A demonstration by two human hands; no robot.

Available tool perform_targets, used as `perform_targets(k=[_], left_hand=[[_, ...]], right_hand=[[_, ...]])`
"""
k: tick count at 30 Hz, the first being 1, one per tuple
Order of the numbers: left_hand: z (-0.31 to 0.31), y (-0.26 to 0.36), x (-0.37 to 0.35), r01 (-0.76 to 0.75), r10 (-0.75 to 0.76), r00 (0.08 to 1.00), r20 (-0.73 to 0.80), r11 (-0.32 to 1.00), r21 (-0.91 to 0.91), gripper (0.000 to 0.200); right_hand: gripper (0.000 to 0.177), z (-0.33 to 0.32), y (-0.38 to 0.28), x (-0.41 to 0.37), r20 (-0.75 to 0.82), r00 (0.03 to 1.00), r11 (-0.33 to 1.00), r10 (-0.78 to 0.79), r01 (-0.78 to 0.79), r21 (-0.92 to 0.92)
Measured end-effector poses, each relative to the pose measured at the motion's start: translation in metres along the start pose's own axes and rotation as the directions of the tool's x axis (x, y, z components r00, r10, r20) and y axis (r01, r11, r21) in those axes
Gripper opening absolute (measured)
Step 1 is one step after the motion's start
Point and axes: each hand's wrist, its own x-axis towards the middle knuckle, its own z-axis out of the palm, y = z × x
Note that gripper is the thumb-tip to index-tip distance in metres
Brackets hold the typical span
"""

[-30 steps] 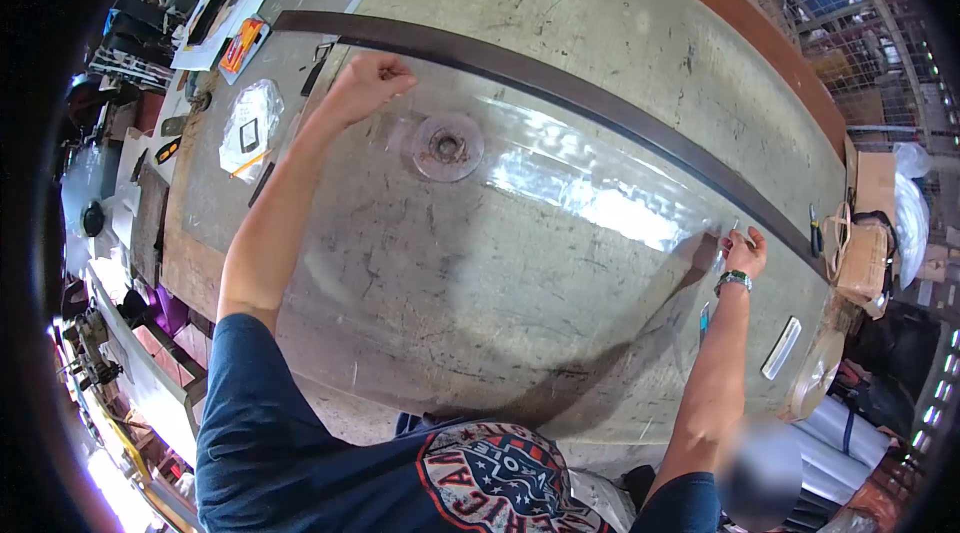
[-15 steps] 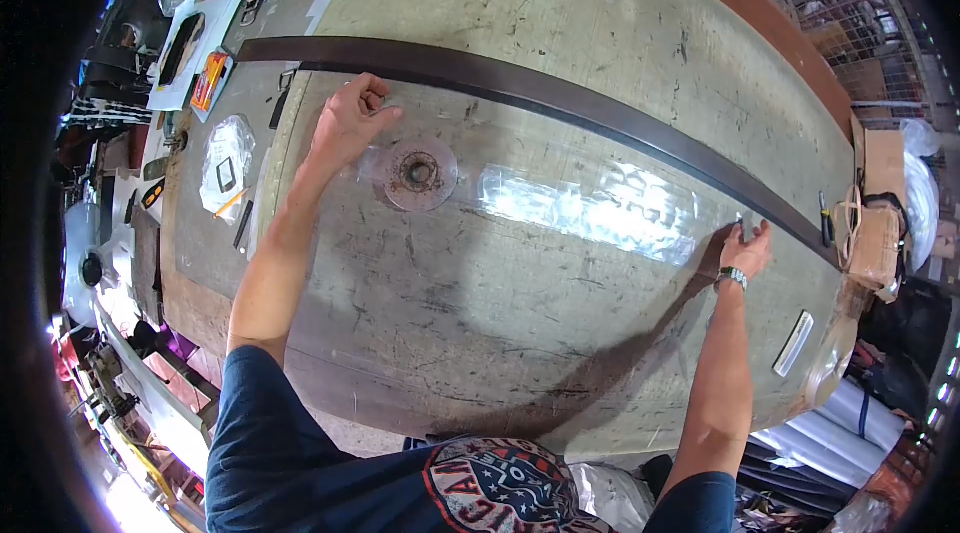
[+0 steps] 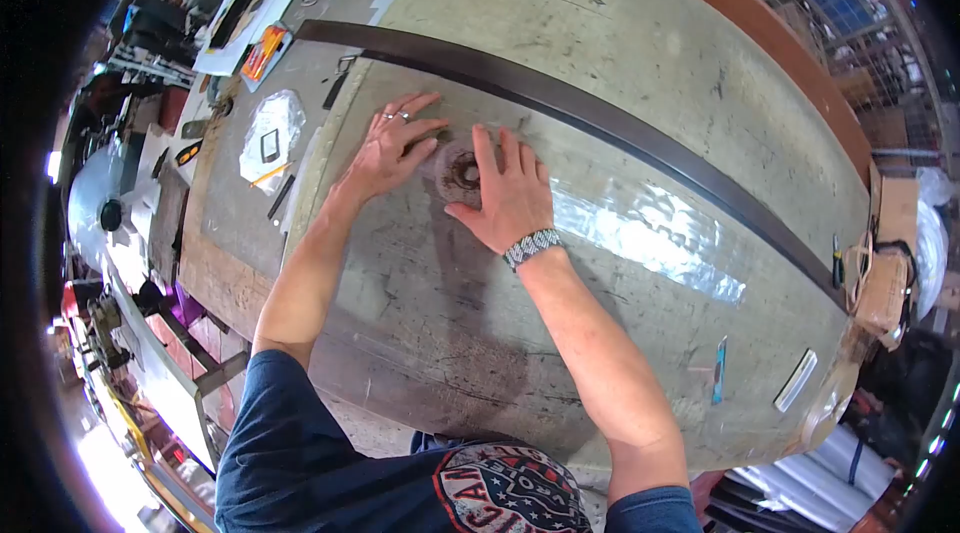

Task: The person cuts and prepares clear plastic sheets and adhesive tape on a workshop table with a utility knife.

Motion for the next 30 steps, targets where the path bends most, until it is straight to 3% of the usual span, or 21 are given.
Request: perform_targets(k=[3,4,8,19,30], left_hand=[[-0.004,-0.003,-0.011,-0.062,0.061,0.998,-0.024,0.998,-0.016,0.04],[-0.003,-0.004,-0.013,-0.061,0.061,0.998,-0.028,0.998,-0.001,0.042],[0.001,-0.004,-0.015,-0.074,0.075,0.996,-0.043,0.997,0.019,0.045],[0.003,-0.009,-0.018,-0.087,0.083,0.988,-0.129,0.996,-0.026,0.04],[0.009,-0.016,-0.017,-0.11,0.098,0.981,-0.168,0.992,-0.062,0.032]], right_hand=[[0.111,-0.006,-0.007,0.014,0.132,0.991,0.999,0.01,-0.004,-0.043],[0.112,-0.003,-0.006,0.015,0.088,0.995,0.994,-0.037,0.045,-0.101],[0.102,0.003,-0.011,0.023,0.148,0.989,0.982,-0.014,0.042,-0.185],[0.1,0.006,0.0,0.016,-0.12,0.993,0.993,0.013,0.002,0.12],[0.097,0.021,-0.006,0.047,-0.199,0.977,0.995,-0.078,0.089,0.046]])
